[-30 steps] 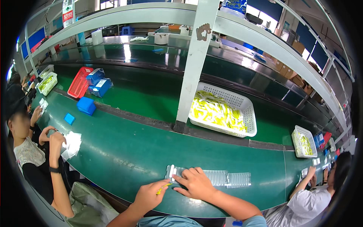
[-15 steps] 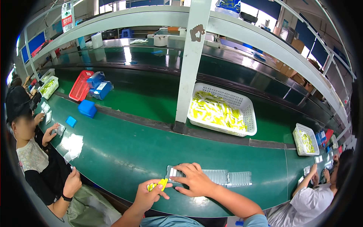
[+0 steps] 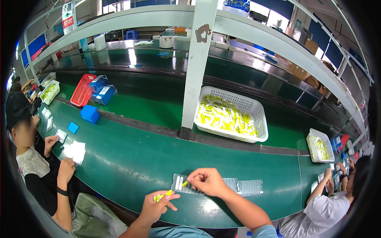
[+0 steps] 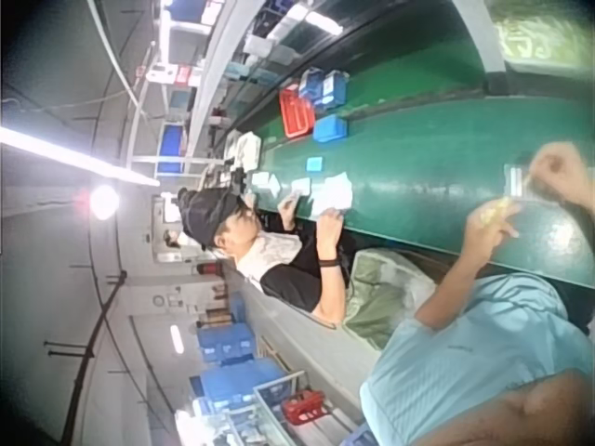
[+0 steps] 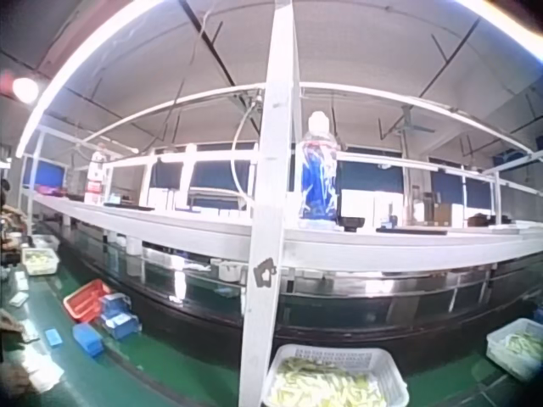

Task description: The person takes strips from a basket and inserts them into slots on plastic trays by hand.

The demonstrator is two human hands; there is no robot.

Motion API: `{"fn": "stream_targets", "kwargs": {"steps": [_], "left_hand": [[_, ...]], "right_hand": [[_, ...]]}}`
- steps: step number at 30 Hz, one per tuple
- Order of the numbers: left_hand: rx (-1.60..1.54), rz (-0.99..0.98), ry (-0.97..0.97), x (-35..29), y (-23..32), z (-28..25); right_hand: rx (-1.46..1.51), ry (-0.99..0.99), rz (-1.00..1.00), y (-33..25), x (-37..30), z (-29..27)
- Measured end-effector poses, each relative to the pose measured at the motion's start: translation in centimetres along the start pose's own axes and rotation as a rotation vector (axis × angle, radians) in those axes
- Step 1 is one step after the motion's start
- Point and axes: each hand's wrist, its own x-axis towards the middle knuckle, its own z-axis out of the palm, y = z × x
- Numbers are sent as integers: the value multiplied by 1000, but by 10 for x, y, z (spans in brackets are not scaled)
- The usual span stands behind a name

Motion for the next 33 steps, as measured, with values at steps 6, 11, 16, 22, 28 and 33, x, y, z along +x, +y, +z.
{"fn": "stream_targets", "kwargs": {"steps": [6, 11, 16, 22, 28, 33], "left_hand": [[-13, 2, -3, 1, -4, -4], [-60, -11, -5, 2, -4, -3], [-160, -57, -8, 4, -2, -2], [-153, -141, -116, 0, -2, 5], [-154, -147, -127, 1, 3, 12], [-64, -76, -85, 0, 0, 6]], "right_hand": [[-508, -170, -121, 7, 15, -4], [-775, 15, -174, -7, 10, 13], [-441, 18, -153, -9, 5, 11], [-277, -208, -190, -6, -16, 27], [85, -89, -43, 17, -11, 10], [113, -53, 138, -5, -13, -1]]}}
